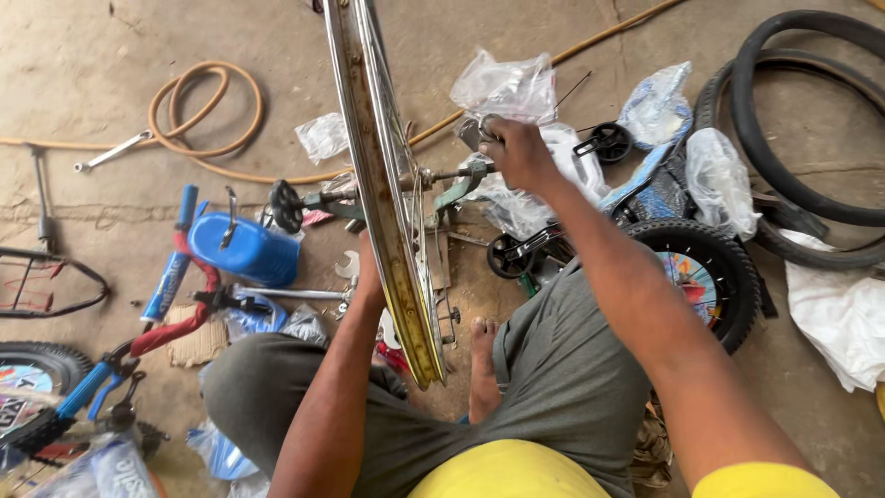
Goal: The person sits on the floor and works on a bicycle wheel mounted on a truing stand. They use a wrench to adjust the axle nuts and a bottle to apply lubricant to the hub and spokes. The person rotates the wheel to check alignment and continues adjusting the components.
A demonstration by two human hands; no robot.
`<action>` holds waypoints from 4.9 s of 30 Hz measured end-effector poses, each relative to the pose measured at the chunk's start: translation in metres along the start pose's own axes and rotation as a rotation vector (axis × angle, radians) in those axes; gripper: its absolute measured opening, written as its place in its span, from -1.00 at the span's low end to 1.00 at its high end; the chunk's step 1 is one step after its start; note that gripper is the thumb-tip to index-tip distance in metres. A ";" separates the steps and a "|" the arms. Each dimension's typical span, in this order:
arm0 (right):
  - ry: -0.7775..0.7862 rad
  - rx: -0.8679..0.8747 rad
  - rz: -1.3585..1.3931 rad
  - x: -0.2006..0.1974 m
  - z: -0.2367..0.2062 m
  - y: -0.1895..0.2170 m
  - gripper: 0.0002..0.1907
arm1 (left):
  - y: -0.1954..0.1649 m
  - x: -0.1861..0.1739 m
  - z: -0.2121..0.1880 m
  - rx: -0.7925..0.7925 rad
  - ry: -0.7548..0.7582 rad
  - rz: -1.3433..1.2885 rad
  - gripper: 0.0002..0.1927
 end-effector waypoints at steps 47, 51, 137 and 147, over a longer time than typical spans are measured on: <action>-0.322 -0.282 -0.274 -0.016 -0.035 0.063 -0.86 | -0.013 0.008 -0.005 0.016 0.036 -0.090 -0.75; 0.344 0.394 -0.247 0.008 0.008 0.013 -0.81 | -0.028 0.011 -0.012 -0.080 -0.033 -0.146 -0.72; -0.165 -0.180 0.109 0.032 0.010 0.067 -0.63 | -0.184 -0.010 0.021 0.175 0.247 1.076 -0.58; -0.278 -0.333 -0.042 0.014 -0.009 0.068 -0.72 | -0.155 -0.027 0.017 0.014 0.188 0.974 -0.68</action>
Point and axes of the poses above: each hand's wrist, its own z-axis towards the middle knuckle, its own x-axis out of the palm, y = z × x, the point moved 5 cm from there along z, towards the middle knuckle
